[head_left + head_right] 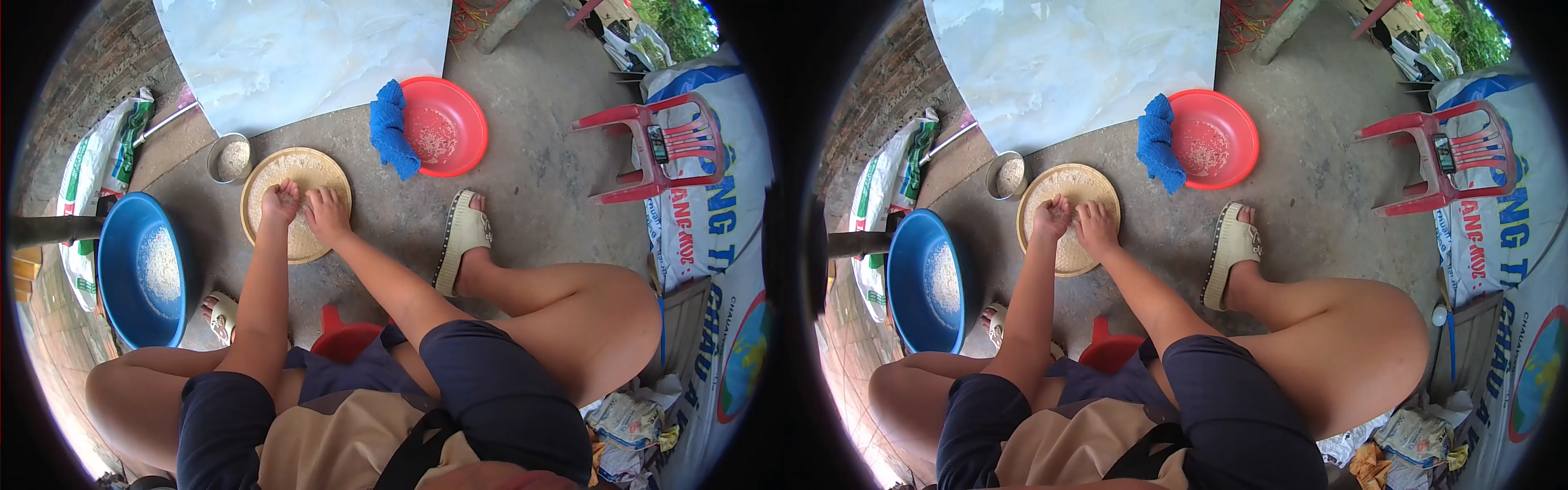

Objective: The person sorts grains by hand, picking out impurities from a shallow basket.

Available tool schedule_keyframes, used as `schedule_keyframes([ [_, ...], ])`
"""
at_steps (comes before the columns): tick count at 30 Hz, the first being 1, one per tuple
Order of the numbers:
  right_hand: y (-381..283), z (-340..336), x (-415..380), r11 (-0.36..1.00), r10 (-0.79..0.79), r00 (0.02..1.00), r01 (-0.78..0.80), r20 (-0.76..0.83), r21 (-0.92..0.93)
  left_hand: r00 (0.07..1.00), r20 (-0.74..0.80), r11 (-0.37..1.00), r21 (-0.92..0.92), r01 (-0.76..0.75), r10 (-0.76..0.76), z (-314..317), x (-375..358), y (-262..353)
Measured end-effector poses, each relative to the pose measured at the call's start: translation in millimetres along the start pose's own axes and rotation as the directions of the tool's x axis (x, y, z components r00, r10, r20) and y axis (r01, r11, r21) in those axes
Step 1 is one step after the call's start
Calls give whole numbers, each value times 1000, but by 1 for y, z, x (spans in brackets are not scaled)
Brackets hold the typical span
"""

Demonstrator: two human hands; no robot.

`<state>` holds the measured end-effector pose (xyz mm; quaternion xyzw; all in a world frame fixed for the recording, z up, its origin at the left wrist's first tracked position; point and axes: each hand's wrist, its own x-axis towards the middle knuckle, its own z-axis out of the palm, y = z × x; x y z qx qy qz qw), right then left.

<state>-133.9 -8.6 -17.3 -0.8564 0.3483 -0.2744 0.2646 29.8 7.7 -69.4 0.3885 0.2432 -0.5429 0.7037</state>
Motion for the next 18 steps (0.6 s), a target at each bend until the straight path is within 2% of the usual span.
schedule_keyframes([
  [2, 11, -6, -10, 989, -124, 986, 132, 108, -67, 997, -49, 998, 35, -55, 57, 3, -10, 4],
  [5, 14, -9, -11, 975, -154, 969, 181, 193, -129, 995, -79, 998, 27, -64, 66, 3, -14, 3],
  [8, 18, 3, -3, 990, -56, 975, 82, 217, -114, 993, -79, 995, 53, -84, 88, 4, -14, 0],
  [18, 16, 3, -1, 995, -21, 970, 44, 242, -91, 993, 39, 976, 184, -117, 112, -1, -20, -5],
])
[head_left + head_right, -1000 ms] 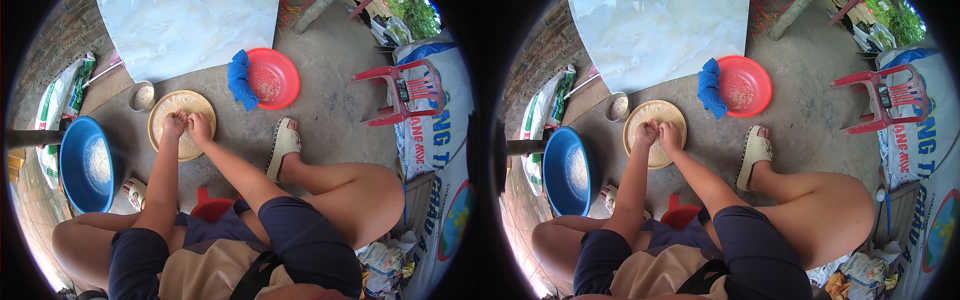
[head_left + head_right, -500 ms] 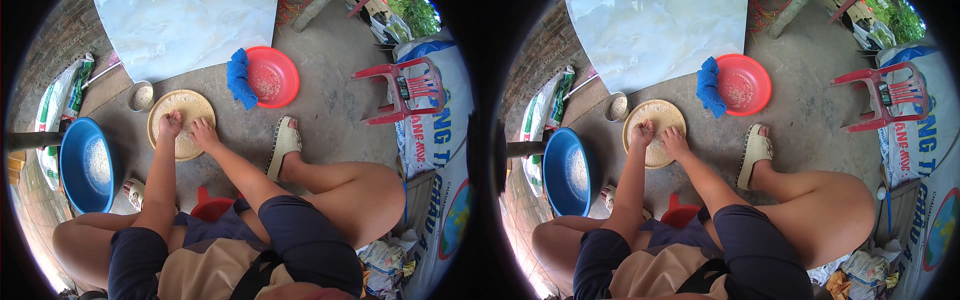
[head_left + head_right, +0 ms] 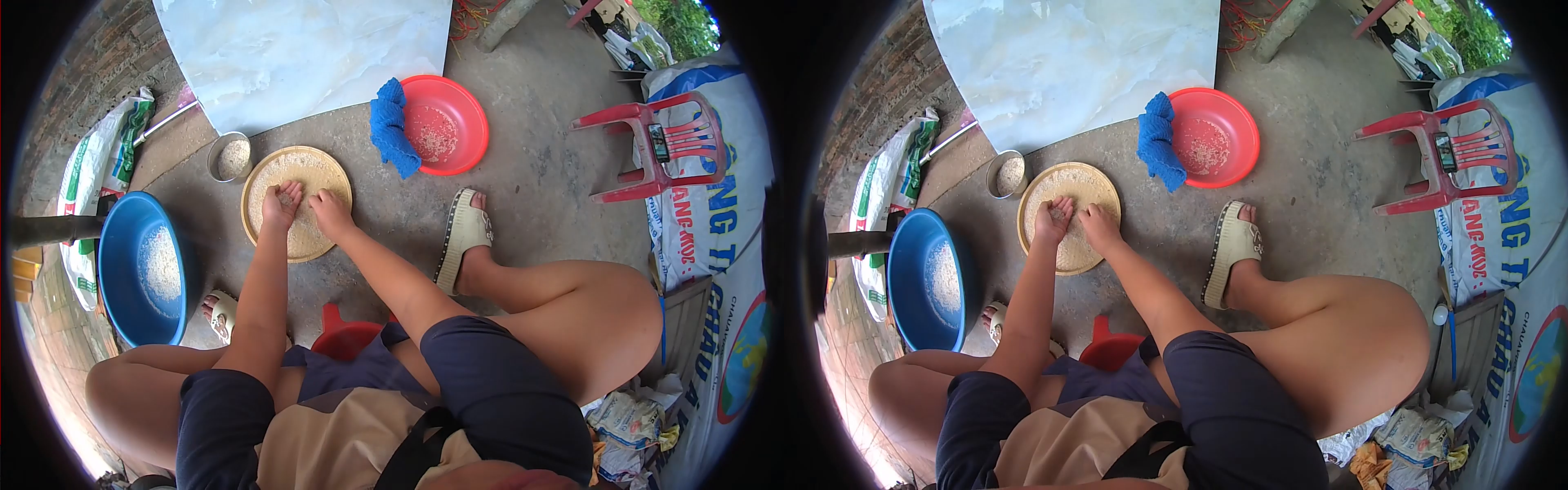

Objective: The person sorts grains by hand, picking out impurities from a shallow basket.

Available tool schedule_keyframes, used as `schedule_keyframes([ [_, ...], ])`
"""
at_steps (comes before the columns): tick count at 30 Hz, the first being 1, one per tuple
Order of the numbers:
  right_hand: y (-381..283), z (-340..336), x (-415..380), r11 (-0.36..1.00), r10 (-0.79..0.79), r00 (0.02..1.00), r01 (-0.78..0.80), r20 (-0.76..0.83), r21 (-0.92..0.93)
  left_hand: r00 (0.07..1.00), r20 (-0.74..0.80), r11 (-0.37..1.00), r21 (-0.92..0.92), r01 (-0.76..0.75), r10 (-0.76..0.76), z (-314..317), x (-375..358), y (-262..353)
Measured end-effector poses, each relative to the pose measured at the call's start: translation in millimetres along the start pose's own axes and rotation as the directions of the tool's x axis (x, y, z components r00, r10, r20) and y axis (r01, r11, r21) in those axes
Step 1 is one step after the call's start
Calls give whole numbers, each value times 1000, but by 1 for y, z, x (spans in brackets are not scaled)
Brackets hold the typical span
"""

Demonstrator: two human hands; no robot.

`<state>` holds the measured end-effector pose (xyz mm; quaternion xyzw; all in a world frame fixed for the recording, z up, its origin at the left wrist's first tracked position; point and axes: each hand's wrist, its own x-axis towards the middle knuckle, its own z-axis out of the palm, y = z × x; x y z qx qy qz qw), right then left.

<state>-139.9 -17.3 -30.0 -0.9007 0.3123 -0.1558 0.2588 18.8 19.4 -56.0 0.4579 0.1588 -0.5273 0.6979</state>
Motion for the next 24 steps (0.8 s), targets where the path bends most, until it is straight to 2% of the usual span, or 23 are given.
schedule_keyframes([
  [6, 1, 7, 1, 998, 35, 999, -33, -41, 52, 999, 28, 1000, 1, 22, -22, 3, -5, 3],
  [9, -1, 15, 7, 987, 110, 992, -101, -59, 128, 998, 52, 999, -11, 34, -33, 3, -4, 3],
  [11, -7, 16, 15, 947, 267, 941, -217, -209, 237, 998, 57, 999, -17, 38, -37, 2, -5, 4],
  [12, -9, 20, 20, 947, 266, 942, -215, -207, 237, 996, 70, 998, -28, 53, -50, 3, -6, 5],
  [14, -10, 26, 35, 847, 425, 866, -276, -266, 454, 994, 84, 997, -41, 67, -64, 4, -8, 7],
  [15, -14, 25, 41, 847, 425, 866, -277, -265, 453, 994, 75, 996, -6, 85, -84, 5, -9, 8],
  [17, -28, 12, 56, 609, 461, 881, -230, -103, 759, 992, 65, 994, 26, 105, -107, 3, -6, 8],
  [18, -31, 8, 61, 781, 371, 893, -152, -254, 606, 973, 169, 986, 86, 146, -159, -1, 0, 7],
  [19, -36, 5, 65, 780, 372, 893, -153, -252, 607, 939, 268, 972, 152, 178, -214, -7, 7, 6],
  [20, -40, 1, 68, 800, 316, 911, -105, -266, 591, 940, 266, 972, 154, 179, -215, -11, 13, 4],
  [21, -44, -2, 71, 817, 260, 924, -55, -280, 574, 926, 308, 976, 81, 203, -219, -12, 16, 2],
  [22, -47, -5, 69, 775, 295, 928, -92, -228, 626, 911, 350, 973, 10, 230, -219, -13, 19, 1],
  [23, -48, -9, 67, 774, 296, 927, -93, -228, 627, 911, 349, 973, 12, 231, -220, -17, 20, -1],
  [24, -44, -7, 64, 813, 302, 915, -102, -266, 574, 935, 285, 974, -18, 225, -211, -11, 9, -1],
])
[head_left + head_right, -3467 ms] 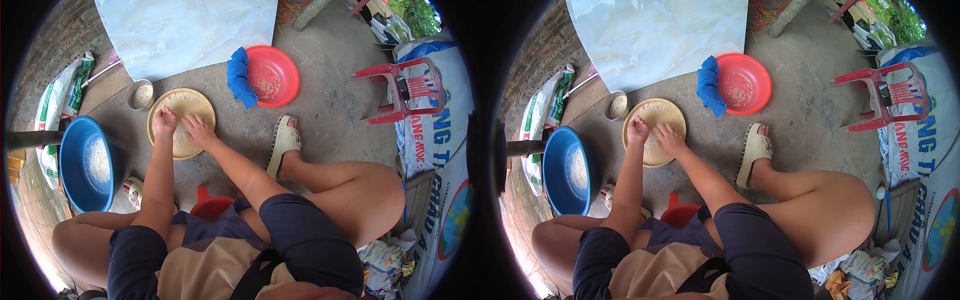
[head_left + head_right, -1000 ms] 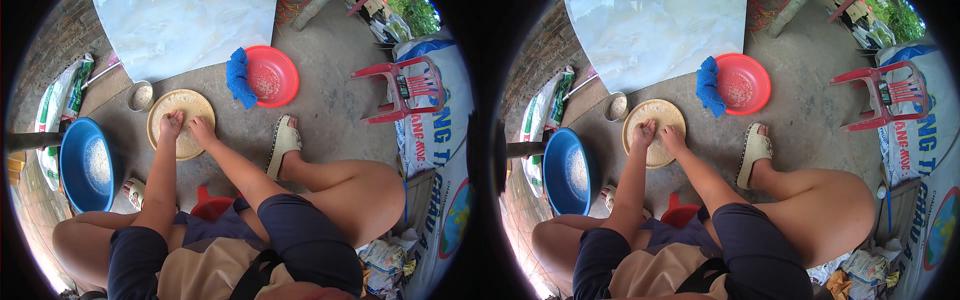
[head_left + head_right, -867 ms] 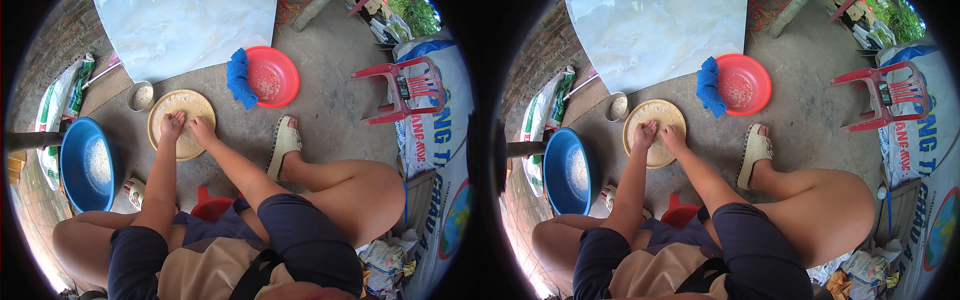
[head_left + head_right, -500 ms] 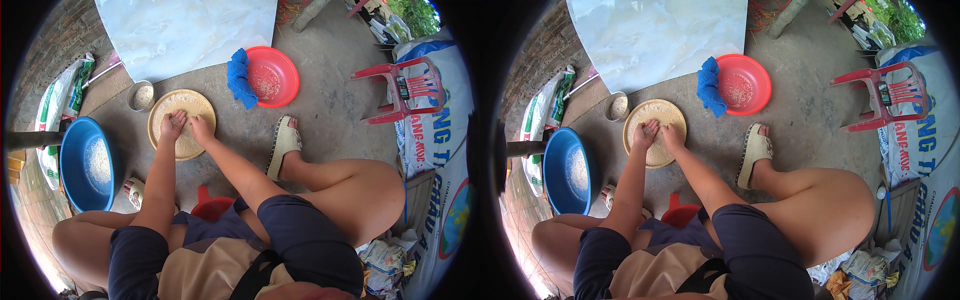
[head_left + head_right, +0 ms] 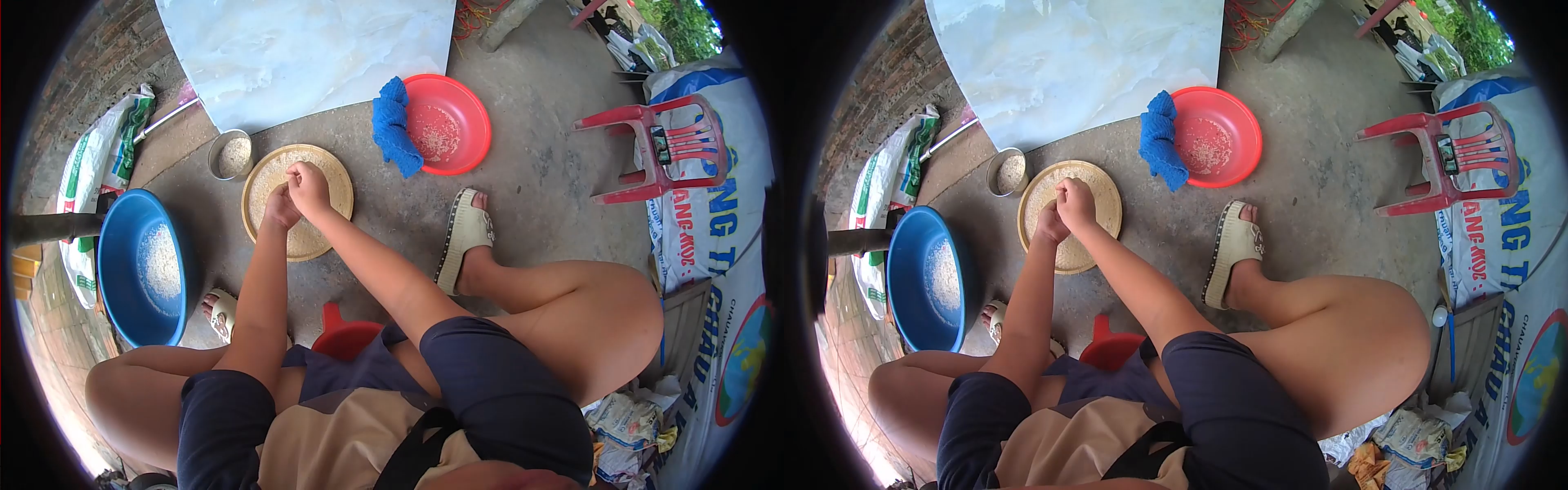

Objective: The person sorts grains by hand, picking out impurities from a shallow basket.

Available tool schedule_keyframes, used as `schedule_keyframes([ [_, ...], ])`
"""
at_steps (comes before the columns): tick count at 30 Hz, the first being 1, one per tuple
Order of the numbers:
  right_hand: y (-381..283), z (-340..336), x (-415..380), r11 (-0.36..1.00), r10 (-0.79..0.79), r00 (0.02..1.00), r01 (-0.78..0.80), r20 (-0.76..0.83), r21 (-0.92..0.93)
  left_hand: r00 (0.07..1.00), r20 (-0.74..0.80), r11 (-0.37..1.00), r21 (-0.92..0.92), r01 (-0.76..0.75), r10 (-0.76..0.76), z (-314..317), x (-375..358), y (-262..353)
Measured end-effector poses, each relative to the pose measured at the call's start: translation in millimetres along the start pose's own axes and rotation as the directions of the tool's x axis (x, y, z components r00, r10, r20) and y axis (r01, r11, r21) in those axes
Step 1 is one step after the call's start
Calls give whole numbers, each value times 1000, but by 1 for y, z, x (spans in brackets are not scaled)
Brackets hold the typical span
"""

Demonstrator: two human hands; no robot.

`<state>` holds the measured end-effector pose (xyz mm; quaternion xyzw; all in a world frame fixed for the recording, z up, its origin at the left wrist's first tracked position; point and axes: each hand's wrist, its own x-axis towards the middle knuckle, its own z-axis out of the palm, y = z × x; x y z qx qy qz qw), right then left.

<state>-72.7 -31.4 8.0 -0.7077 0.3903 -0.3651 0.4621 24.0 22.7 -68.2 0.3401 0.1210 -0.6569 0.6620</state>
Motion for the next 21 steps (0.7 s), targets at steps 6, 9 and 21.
schedule_keyframes([
  [6, 32, -30, -29, 906, -80, 993, 110, 88, -408, 989, -147, 997, -80, -17, 5, 33, -13, -2],
  [9, 42, -51, -46, 828, -131, 954, 255, 270, -499, 988, -148, 994, -98, -51, 36, 30, -6, -5],
  [21, 53, -43, -45, 801, -158, 882, 378, 444, -465, 981, -149, 988, -83, -134, 121, 34, -10, -14],
])
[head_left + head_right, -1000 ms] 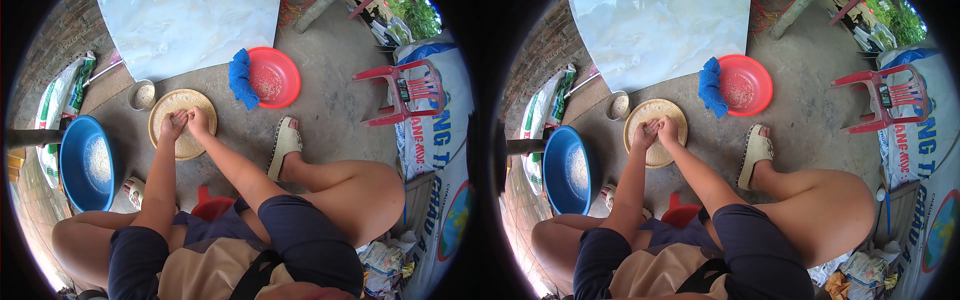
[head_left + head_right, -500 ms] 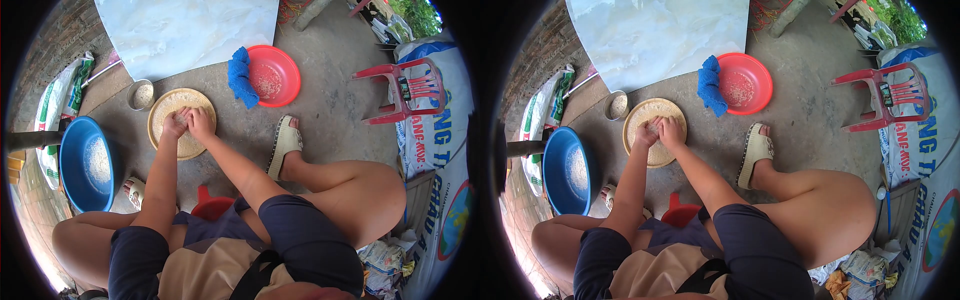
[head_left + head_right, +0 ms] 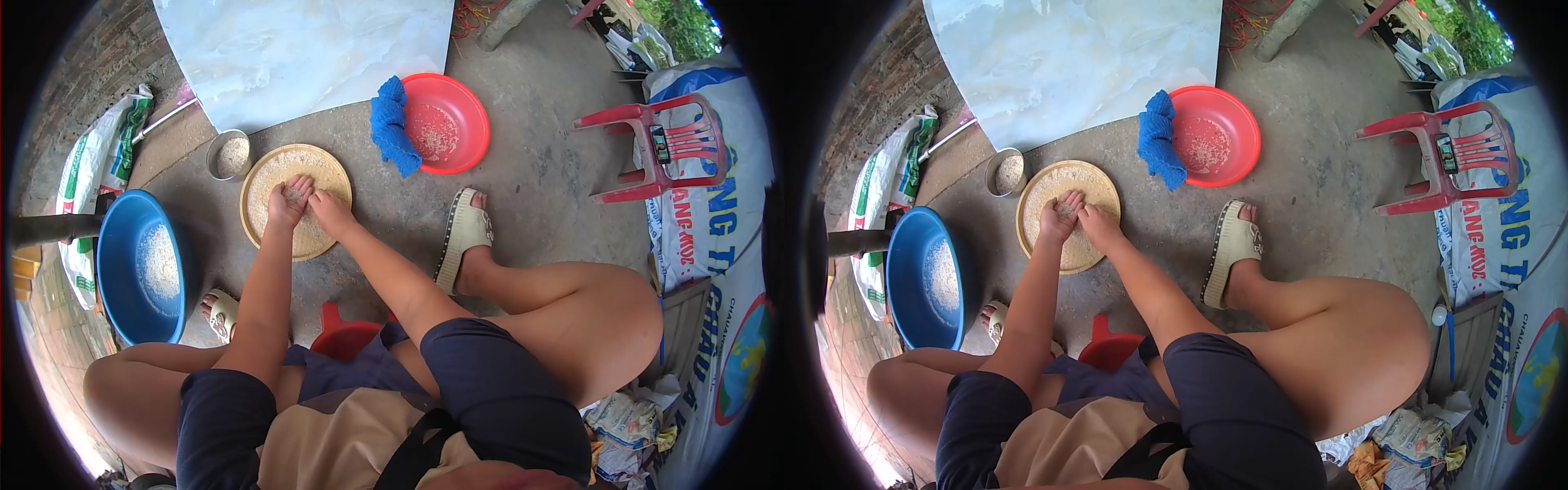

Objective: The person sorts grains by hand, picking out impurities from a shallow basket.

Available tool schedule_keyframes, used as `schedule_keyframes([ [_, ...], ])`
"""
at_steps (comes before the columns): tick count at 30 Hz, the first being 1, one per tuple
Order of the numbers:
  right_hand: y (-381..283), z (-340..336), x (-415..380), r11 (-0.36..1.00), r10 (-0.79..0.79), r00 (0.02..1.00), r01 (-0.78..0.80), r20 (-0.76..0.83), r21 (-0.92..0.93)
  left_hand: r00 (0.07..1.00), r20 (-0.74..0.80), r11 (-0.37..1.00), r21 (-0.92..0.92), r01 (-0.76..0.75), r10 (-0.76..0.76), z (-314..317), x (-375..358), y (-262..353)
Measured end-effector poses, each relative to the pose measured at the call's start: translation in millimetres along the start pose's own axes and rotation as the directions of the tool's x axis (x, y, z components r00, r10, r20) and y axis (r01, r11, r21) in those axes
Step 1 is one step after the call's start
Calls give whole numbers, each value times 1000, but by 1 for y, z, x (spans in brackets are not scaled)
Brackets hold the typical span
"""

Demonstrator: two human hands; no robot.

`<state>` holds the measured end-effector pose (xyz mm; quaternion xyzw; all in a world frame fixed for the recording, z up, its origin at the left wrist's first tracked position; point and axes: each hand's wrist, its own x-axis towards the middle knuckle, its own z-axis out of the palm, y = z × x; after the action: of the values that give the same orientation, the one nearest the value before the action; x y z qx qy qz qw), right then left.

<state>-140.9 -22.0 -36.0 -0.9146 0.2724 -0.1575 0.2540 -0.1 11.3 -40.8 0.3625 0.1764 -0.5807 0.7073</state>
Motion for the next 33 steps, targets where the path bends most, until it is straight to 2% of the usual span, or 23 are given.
schedule_keyframes([
  [2, -1, 1, 2, 991, 108, 993, -104, -44, 85, 1000, -3, 1000, -7, -13, 13, -1, -1, 1],
  [3, -2, 2, 5, 991, 107, 993, -103, -45, 85, 1000, 0, 1000, 1, -11, 11, -2, -1, 1],
  [5, -4, 5, 13, 919, 341, 904, -263, -257, 295, 1000, 4, 1000, 10, -7, 7, -3, 0, 0],
  [6, -7, 2, 18, 919, 342, 904, -263, -258, 295, 1000, 2, 1000, 22, -7, 7, -4, 1, 0],
  [8, -15, -3, 31, 872, 347, 869, -161, -353, 461, 1000, 1, 999, 32, -6, 6, -6, 4, 0],
  [9, -21, -5, 39, 874, 345, 870, -161, -352, 459, 997, -68, 998, 56, -28, 32, -8, 7, -1],
  [10, -27, -8, 47, 839, 313, 909, -128, -275, 529, 989, -137, 996, 79, -48, 58, -13, 13, -1],
  [11, -33, -12, 52, 796, 271, 942, -102, -199, 597, 989, -137, 996, 75, -49, 59, -19, 18, -1],
  [13, -45, -21, 55, 826, 264, 931, -84, -251, 557, 987, 161, 999, 45, -26, 19, -29, 24, 0],
  [14, -50, -26, 55, 853, 258, 917, -69, -305, 517, 987, 161, 999, 45, -27, 19, -33, 28, -1],
  [15, -46, -23, 51, 895, 234, 916, -72, -326, 441, 995, 103, 1000, 26, -13, 10, -27, 22, -1],
  [16, -42, -21, 46, 894, 236, 915, -72, -328, 442, 999, 45, 1000, 8, 0, 0, -22, 16, 0],
  [18, -31, -19, 32, 957, 189, 932, -104, -310, 272, 998, 62, 1000, -20, 14, -13, -18, 10, 0],
  [19, -27, -20, 22, 966, 207, 956, -166, -208, 197, 997, 78, 998, -52, 29, -25, -15, 7, 0],
  [20, -22, -21, 14, 966, 207, 956, -166, -209, 198, 997, 78, 998, -50, 29, -25, -13, 5, 1],
  [22, -9, -18, -3, 998, 57, 992, -56, -112, 17, 1000, -3, 1000, -9, -24, 24, -7, 1, 1],
  [23, -5, -18, -9, 999, 42, 999, -42, -13, 13, 1000, -2, 1000, -10, -22, 22, -5, 1, 2],
  [26, -1, -14, -11, 999, -38, 999, 38, -17, -16, 999, -31, 999, -43, -23, 21, -5, 2, 3],
  [29, 4, -6, -3, 998, -19, 999, 22, 49, -54, 996, -70, 994, -83, -67, 61, -3, 3, 8],
  [31, 1, -8, -1, 999, 0, 999, 2, 43, -41, 996, -35, 980, -180, -88, 83, -4, 5, 13],
  [33, 0, -8, 1, 999, 17, 999, -16, 35, -29, 996, -17, 976, -195, -93, 92, -3, 4, 15],
])
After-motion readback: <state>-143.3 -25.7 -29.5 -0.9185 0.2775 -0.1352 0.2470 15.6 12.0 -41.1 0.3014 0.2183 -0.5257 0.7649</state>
